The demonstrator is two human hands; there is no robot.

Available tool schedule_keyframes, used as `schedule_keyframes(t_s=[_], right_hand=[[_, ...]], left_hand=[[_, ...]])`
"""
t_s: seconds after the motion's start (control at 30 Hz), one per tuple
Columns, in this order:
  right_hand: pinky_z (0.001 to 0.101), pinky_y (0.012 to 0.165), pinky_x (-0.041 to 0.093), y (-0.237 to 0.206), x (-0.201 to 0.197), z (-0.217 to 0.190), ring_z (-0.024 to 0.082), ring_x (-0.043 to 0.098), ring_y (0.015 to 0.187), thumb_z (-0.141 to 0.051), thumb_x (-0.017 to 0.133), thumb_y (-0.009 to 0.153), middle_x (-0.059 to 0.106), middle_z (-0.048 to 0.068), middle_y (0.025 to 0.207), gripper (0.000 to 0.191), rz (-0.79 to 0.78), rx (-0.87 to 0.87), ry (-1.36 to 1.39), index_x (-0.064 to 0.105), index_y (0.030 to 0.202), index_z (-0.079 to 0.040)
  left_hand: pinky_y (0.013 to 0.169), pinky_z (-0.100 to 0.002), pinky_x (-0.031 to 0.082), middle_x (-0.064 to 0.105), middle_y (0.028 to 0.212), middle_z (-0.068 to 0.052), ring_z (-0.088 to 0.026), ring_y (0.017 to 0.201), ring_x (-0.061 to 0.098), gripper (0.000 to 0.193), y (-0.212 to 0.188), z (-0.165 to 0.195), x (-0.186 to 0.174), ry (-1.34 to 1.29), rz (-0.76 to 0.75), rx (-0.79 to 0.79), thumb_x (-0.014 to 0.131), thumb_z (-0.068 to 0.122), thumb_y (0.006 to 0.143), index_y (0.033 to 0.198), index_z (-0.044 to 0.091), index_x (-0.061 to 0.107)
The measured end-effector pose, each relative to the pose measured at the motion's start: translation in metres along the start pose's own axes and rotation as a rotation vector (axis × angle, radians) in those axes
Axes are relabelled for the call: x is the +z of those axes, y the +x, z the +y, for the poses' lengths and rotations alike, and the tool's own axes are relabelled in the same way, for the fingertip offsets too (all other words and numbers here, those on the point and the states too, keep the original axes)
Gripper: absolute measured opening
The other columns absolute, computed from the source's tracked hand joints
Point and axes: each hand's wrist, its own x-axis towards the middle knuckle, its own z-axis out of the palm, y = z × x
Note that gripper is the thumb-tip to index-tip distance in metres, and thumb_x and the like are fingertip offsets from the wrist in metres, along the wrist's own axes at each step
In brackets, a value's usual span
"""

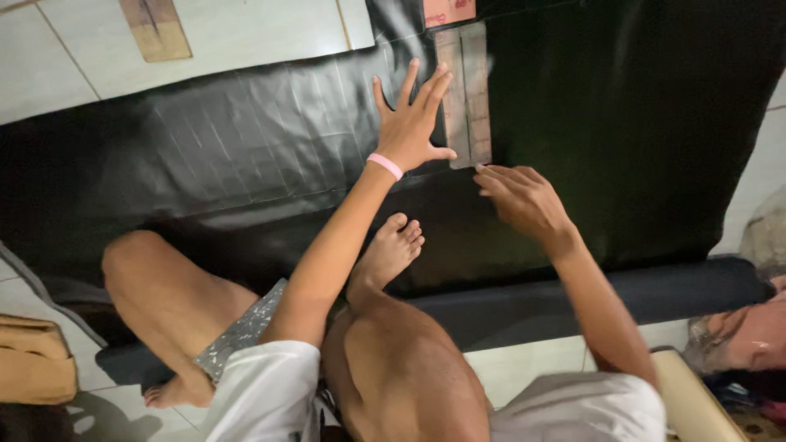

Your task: The person sits on the floor and uses a wooden ruler and a white marking tool to draw straight lines on a large black sheet of material. They repeatedly reposition the ruler to create a series of parallel lines across the surface.

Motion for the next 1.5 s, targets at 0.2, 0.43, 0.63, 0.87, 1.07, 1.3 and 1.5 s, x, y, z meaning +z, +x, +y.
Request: schedule_keyframes(t_s=[0.2, 0.43, 0.63, 0.87, 1.07, 1.3, 1.5], right_hand=[[0.0389, 0.089, 0.053, -0.128, 0.049, 0.054, 0.033, 0.064, 0.096, -0.010, 0.039, 0.108, 0.061, 0.021, 0.108, 0.028, 0.759, 0.617, 0.310, 0.062, 0.113, 0.006], [0.0493, 0.089, 0.041, -0.243, 0.085, 0.073, 0.037, 0.053, 0.094, -0.018, 0.064, 0.103, 0.058, 0.023, 0.107, 0.030, 0.382, 0.539, -0.256, 0.060, 0.120, 0.007], [0.0490, 0.098, 0.039, -0.248, 0.093, 0.083, 0.036, 0.053, 0.104, -0.022, 0.070, 0.095, 0.061, 0.018, 0.105, 0.026, 0.229, 0.686, -0.294, 0.058, 0.111, -0.006], [0.0521, 0.098, 0.037, -0.235, 0.086, 0.084, 0.038, 0.053, 0.106, -0.025, 0.066, 0.100, 0.059, 0.019, 0.114, 0.032, 0.286, 0.484, -0.291, 0.054, 0.119, -0.003], [0.0511, 0.096, 0.039, -0.215, 0.062, 0.065, 0.035, 0.054, 0.104, -0.027, 0.066, 0.100, 0.059, 0.015, 0.107, 0.029, 0.258, 0.580, -0.268, 0.055, 0.116, -0.006], [0.0485, 0.092, 0.043, -0.201, 0.026, 0.005, 0.031, 0.057, 0.105, -0.029, 0.068, 0.097, 0.061, 0.010, 0.107, 0.031, 0.443, 0.457, -0.241, 0.058, 0.120, -0.010], [0.0493, 0.088, 0.045, -0.183, -0.013, -0.021, 0.030, 0.060, 0.104, -0.031, 0.071, 0.094, 0.063, 0.008, 0.105, 0.035, 0.453, 0.484, -0.135, 0.060, 0.122, -0.013]], left_hand=[[0.113, -0.085, 0.007, 0.017, 0.169, 0.003, -0.028, 0.157, 0.010, 0.144, 0.033, 0.035, 0.020, -0.028, 0.017, 0.067, 0.087, 0.076, 0.051, 0.161, 0.024, 0.010], [0.123, -0.069, 0.015, 0.023, 0.168, -0.001, -0.026, 0.155, 0.021, 0.111, 0.038, 0.041, 0.042, -0.054, 0.117, 0.292, 0.075, 0.070, 0.080, 0.163, 0.020, 0.022], [0.128, -0.046, 0.033, 0.045, 0.158, -0.008, -0.026, 0.147, 0.044, 0.065, 0.029, 0.028, 0.060, -0.211, 0.420, 0.063, 0.065, 0.045, 0.106, 0.156, 0.010, 0.043], [0.117, -0.047, 0.037, 0.052, 0.150, -0.015, -0.032, 0.139, 0.051, 0.054, -0.066, 0.008, 0.030, 0.027, 0.455, -0.054, 0.065, 0.034, 0.103, 0.146, 0.006, 0.053], [0.123, -0.046, 0.032, 0.051, 0.156, -0.013, -0.029, 0.144, 0.045, 0.048, -0.120, 0.022, 0.042, 0.061, 0.532, -0.259, 0.059, 0.033, 0.109, 0.150, 0.008, 0.054], [0.118, -0.054, 0.027, 0.048, 0.154, -0.013, -0.029, 0.144, 0.042, 0.058, -0.149, 0.088, 0.054, 0.166, 0.480, -0.221, 0.061, 0.038, 0.099, 0.148, 0.008, 0.052], [0.100, -0.066, 0.033, 0.056, 0.137, -0.009, -0.043, 0.125, 0.047, 0.065, -0.177, 0.203, 0.019, 0.374, 0.094, -0.129, 0.069, 0.062, 0.074, 0.128, 0.027, 0.060]])
